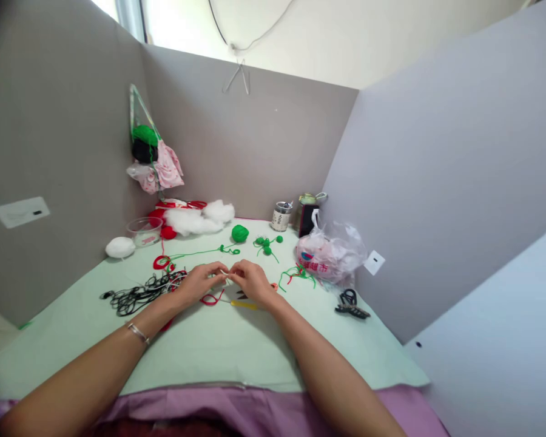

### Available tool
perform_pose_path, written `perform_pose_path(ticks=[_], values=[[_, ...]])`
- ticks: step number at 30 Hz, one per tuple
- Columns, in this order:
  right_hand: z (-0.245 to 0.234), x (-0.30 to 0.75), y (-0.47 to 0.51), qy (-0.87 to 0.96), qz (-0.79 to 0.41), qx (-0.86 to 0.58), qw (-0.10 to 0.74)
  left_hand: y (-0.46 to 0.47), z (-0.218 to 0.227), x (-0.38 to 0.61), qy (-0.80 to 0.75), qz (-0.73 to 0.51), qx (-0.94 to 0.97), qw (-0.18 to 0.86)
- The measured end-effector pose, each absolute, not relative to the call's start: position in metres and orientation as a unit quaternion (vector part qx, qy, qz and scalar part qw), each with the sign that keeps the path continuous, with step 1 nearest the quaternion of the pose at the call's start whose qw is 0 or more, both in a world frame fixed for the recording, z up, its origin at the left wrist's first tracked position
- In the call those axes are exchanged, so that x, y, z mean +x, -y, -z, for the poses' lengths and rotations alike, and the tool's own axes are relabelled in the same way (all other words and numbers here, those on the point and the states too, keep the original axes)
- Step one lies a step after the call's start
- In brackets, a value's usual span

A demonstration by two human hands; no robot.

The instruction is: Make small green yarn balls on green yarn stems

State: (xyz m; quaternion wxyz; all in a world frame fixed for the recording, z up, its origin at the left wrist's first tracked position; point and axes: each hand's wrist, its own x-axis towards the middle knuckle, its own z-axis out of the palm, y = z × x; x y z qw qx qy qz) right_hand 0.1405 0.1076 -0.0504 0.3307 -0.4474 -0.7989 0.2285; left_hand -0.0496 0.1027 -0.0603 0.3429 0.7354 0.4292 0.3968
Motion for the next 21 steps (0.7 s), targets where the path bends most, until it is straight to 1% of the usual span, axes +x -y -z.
perform_pose_path(ticks=[2,4,6,9,10,13,15,17,21], values=[[0.051,0.139,-0.108,0.773,-0.272,-0.452,0.353,-0.103,0.061,-0.048,-0.431,-0.395,0.723,0.368],[0.049,0.141,-0.111,0.777,-0.264,-0.456,0.344,-0.105,0.061,-0.047,-0.42,-0.397,0.718,0.388],[0.043,0.153,-0.116,0.805,-0.176,-0.479,0.302,-0.106,0.06,-0.047,-0.408,-0.408,0.71,0.403],[0.028,0.195,-0.125,0.787,-0.013,-0.579,0.212,-0.106,0.058,-0.046,-0.407,-0.426,0.69,0.42],[0.023,0.213,-0.128,0.767,-0.001,-0.618,0.174,-0.106,0.057,-0.046,-0.405,-0.432,0.683,0.428],[0.017,0.26,-0.134,0.749,-0.013,-0.647,0.145,-0.104,0.056,-0.045,-0.387,-0.442,0.668,0.457],[0.02,0.277,-0.137,0.747,-0.035,-0.649,0.139,-0.103,0.057,-0.044,-0.375,-0.444,0.664,0.471],[0.025,0.28,-0.139,0.746,-0.054,-0.647,0.152,-0.104,0.06,-0.043,-0.371,-0.442,0.663,0.477],[0.025,0.272,-0.144,0.739,-0.095,-0.631,0.219,-0.105,0.062,-0.043,-0.376,-0.441,0.659,0.479]])
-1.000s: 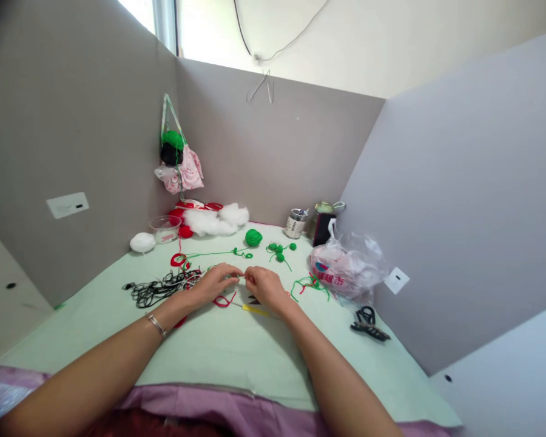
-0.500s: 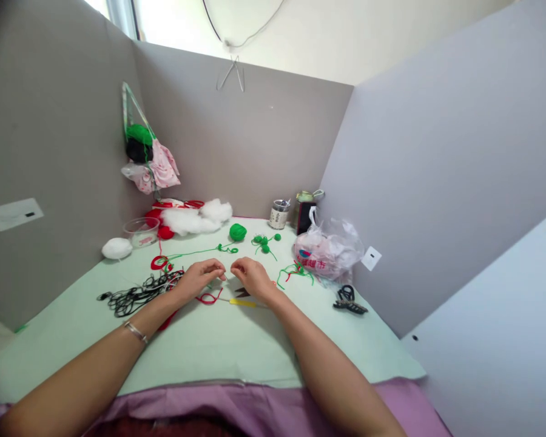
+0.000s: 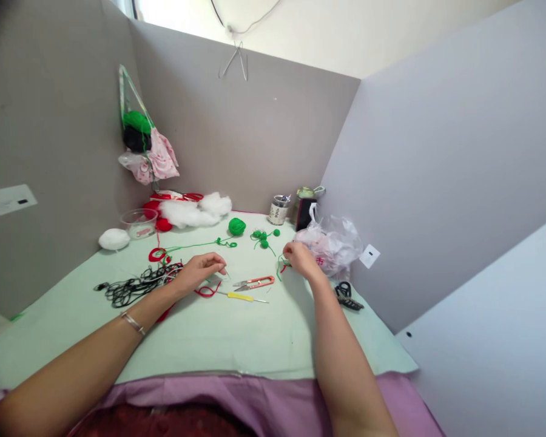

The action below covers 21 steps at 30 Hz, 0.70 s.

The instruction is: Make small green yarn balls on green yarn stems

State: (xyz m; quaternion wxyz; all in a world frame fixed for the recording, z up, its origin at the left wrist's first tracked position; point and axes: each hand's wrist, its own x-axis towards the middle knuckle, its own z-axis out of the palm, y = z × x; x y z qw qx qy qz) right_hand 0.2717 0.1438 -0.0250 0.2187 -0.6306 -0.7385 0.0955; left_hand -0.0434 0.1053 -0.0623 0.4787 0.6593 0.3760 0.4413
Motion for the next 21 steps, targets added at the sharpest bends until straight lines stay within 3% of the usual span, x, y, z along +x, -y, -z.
perform_pose_path(ticks=[2,6,8,15,21], values=[[0.02,0.268,-0.144,0.73,-0.147,-0.607,0.278,-0.105,0.062,-0.043,-0.374,-0.446,0.654,0.483],[0.011,0.263,-0.141,0.635,-0.366,-0.502,0.46,-0.101,0.058,-0.042,-0.374,-0.451,0.639,0.498],[0.01,0.258,-0.14,0.589,-0.437,-0.468,0.493,-0.099,0.055,-0.042,-0.379,-0.446,0.634,0.505],[0.01,0.232,-0.13,0.571,-0.52,-0.44,0.458,-0.095,0.053,-0.038,-0.364,-0.45,0.578,0.575],[0.019,0.182,-0.107,0.637,-0.565,-0.402,0.335,-0.093,0.058,-0.031,-0.342,-0.45,0.595,0.571]])
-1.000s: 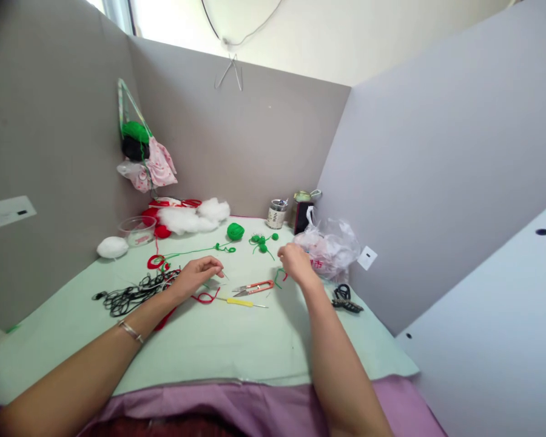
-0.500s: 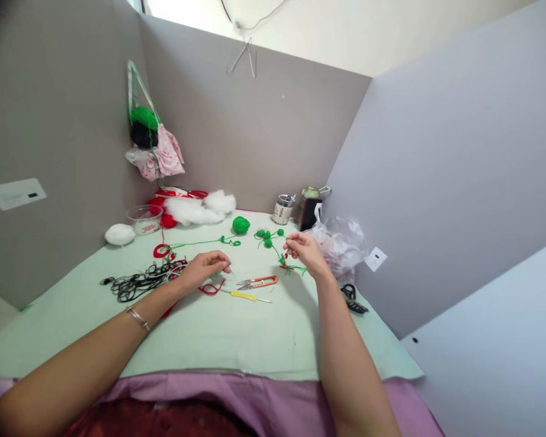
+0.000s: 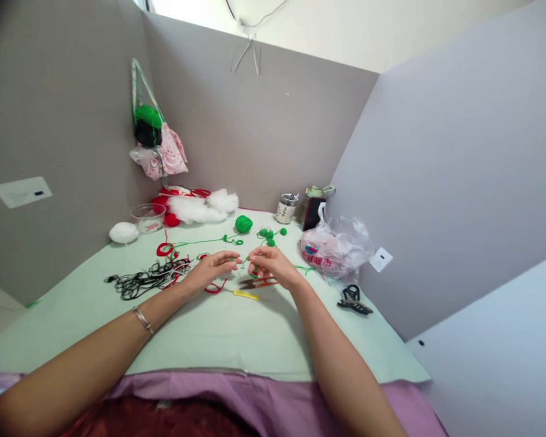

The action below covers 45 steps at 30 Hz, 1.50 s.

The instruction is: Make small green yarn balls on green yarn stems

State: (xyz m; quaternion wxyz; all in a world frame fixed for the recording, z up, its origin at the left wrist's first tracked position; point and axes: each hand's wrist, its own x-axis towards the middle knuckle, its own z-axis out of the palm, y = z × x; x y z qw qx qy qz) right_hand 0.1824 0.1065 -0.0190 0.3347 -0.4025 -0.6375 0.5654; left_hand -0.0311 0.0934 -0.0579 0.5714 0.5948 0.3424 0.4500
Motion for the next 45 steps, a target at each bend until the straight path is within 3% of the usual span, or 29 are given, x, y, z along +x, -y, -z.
perform_pose_path(ticks=[7,9,11,15,18,22,27,29,36,45], values=[[0.02,0.176,-0.108,0.707,-0.505,-0.406,0.283,-0.092,0.058,-0.031,-0.368,-0.419,0.639,0.531],[0.015,0.203,-0.116,0.738,-0.385,-0.483,0.27,-0.094,0.056,-0.033,-0.391,-0.439,0.62,0.519],[0.012,0.234,-0.124,0.736,-0.18,-0.609,0.234,-0.096,0.055,-0.035,-0.404,-0.463,0.603,0.509],[0.017,0.281,-0.134,0.699,-0.107,-0.679,0.197,-0.1,0.055,-0.04,-0.443,-0.506,0.607,0.425],[0.024,0.287,-0.138,0.695,-0.121,-0.681,0.196,-0.099,0.052,-0.044,-0.457,-0.514,0.658,0.305],[0.021,0.277,-0.142,0.7,-0.16,-0.646,0.259,-0.095,0.046,-0.045,-0.442,-0.494,0.722,0.198],[0.006,0.271,-0.137,0.594,-0.384,-0.51,0.49,-0.091,0.043,-0.045,-0.459,-0.48,0.718,0.209],[0.002,0.271,-0.134,0.548,-0.449,-0.469,0.528,-0.092,0.043,-0.044,-0.473,-0.48,0.697,0.247],[-0.001,0.256,-0.129,0.515,-0.542,-0.408,0.524,-0.097,0.045,-0.044,-0.412,-0.5,0.658,0.383],[0.008,0.186,-0.106,0.502,-0.667,-0.319,0.449,-0.082,0.048,-0.029,-0.298,-0.387,0.713,0.503]])
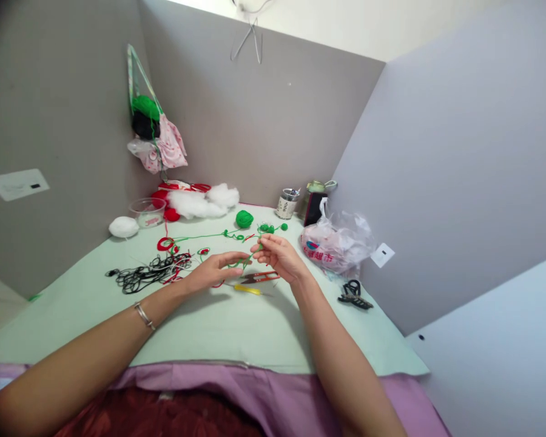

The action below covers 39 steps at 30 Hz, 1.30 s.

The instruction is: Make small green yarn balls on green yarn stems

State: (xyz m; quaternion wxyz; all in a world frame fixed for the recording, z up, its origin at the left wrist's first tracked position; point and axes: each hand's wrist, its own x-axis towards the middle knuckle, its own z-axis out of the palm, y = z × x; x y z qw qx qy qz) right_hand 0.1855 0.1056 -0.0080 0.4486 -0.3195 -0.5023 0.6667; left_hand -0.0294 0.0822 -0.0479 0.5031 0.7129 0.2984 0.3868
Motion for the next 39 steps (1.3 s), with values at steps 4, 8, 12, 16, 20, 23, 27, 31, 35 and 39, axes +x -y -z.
perform_pose_path(ticks=[4,8,12,16,20,23,27,31,35,39], values=[[0.011,0.177,-0.106,0.47,-0.68,-0.305,0.473,-0.083,0.053,-0.026,-0.331,-0.344,0.691,0.543],[0.012,0.192,-0.118,0.398,-0.662,-0.322,0.548,-0.09,0.056,-0.03,-0.39,-0.381,0.652,0.527],[0.011,0.204,-0.124,0.373,-0.65,-0.339,0.569,-0.093,0.055,-0.033,-0.406,-0.405,0.651,0.497],[0.01,0.199,-0.12,0.377,-0.67,-0.324,0.552,-0.092,0.057,-0.031,-0.408,-0.42,0.636,0.503],[0.011,0.187,-0.112,0.381,-0.691,-0.304,0.534,-0.09,0.059,-0.026,-0.383,-0.424,0.654,0.495],[0.014,0.179,-0.108,0.397,-0.7,-0.294,0.516,-0.087,0.059,-0.024,-0.366,-0.396,0.679,0.498],[0.016,0.181,-0.112,0.401,-0.693,-0.303,0.517,-0.087,0.058,-0.025,-0.375,-0.379,0.679,0.504],[0.018,0.202,-0.127,0.413,-0.63,-0.34,0.563,-0.09,0.055,-0.03,-0.384,-0.389,0.669,0.504],[0.021,0.235,-0.143,0.465,-0.463,-0.414,0.631,-0.093,0.051,-0.034,-0.406,-0.418,0.648,0.49],[0.016,0.244,-0.141,0.515,-0.274,-0.46,0.67,-0.092,0.053,-0.033,-0.416,-0.414,0.651,0.482]])
